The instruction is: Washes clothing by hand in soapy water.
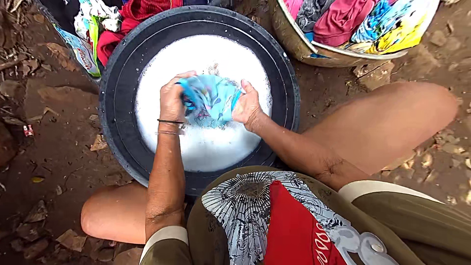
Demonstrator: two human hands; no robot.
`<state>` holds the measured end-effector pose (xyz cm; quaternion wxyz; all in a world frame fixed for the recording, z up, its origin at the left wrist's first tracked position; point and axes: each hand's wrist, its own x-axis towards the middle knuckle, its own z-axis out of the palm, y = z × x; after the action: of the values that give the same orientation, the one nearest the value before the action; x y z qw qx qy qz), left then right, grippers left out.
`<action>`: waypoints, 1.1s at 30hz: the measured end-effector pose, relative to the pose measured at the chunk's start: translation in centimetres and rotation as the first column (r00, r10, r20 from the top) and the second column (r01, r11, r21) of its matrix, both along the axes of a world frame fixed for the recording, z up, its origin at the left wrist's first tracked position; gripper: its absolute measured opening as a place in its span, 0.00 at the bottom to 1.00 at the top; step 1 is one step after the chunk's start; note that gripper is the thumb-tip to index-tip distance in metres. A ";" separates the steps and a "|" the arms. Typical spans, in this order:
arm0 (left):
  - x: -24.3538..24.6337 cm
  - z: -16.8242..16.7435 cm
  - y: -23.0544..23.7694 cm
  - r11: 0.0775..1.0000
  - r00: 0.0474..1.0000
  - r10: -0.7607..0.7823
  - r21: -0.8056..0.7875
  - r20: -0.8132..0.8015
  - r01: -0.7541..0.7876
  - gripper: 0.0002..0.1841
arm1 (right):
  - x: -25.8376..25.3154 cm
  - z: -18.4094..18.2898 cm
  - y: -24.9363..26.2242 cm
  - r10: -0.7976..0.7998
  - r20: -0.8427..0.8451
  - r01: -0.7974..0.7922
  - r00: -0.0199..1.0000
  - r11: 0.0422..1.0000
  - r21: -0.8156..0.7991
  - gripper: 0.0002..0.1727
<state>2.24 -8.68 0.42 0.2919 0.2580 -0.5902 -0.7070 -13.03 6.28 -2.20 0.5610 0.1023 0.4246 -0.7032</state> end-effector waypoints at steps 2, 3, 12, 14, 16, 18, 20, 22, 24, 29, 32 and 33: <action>-1.5 1.4 3.0 0.948 0.976 -0.190 -0.238 0.111 0.211 0.18 | 1.4 -0.1 -0.2 0.057 0.052 -0.058 0.997 0.998 0.017 0.41; -2.2 1.8 4.9 0.880 0.951 -0.253 -0.367 0.176 0.302 0.16 | 1.9 0.1 -0.3 0.051 0.052 -0.051 0.997 0.999 0.011 0.35; -1.5 -1.6 6.7 0.639 0.763 0.257 -0.696 0.594 0.327 0.17 | 4.7 2.1 -0.7 0.079 -0.592 0.025 0.802 0.986 0.165 0.11; -1.5 -1.5 5.3 0.725 0.640 0.240 -0.573 0.730 0.382 0.18 | 4.6 2.8 -1.2 0.093 -0.553 0.024 0.828 0.979 0.201 0.14; -1.4 -0.5 4.7 0.766 0.585 0.184 -0.488 0.790 0.418 0.18 | 3.7 2.4 -1.5 0.154 -0.613 -0.007 0.775 0.972 0.235 0.10; -0.6 0.5 3.3 0.793 0.612 0.173 -0.478 0.772 0.379 0.17 | 1.2 2.0 -1.5 0.321 -0.716 -0.128 0.620 0.942 0.311 0.15; 1.0 1.2 1.7 0.787 0.697 0.278 -0.572 0.661 0.229 0.17 | -1.8 2.4 -1.3 0.420 -0.755 -0.158 0.504 0.904 0.397 0.18; 2.7 1.7 0.0 0.690 0.745 0.421 -0.716 0.518 0.108 0.17 | -4.6 3.2 -0.9 0.394 -0.760 -0.089 0.517 0.908 0.410 0.16; 4.0 2.2 -1.1 0.556 0.764 0.499 -0.827 0.409 0.080 0.16 | -7.0 4.2 -0.4 0.254 -0.760 -0.017 0.598 0.952 0.305 0.11; 5.6 5.0 -2.6 0.410 0.765 0.567 -0.910 0.306 0.059 0.16 | -10.0 9.0 1.6 -0.084 -0.521 -0.078 0.849 0.956 -0.282 0.21; 5.6 4.6 -4.2 0.594 0.622 0.584 -0.797 0.522 0.112 0.18 | -10.4 8.5 1.4 -0.209 -0.439 0.055 0.874 0.939 -0.338 0.20; 5.3 3.8 -4.8 0.689 0.577 0.509 -0.704 0.639 0.172 0.21 | -10.1 7.5 1.0 -0.203 -0.430 0.102 0.879 0.964 -0.248 0.18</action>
<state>7.51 -13.43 4.19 0.1424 0.4748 -0.8459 -0.1968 -23.10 7.29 5.27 0.3972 -0.0927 0.4543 -0.7920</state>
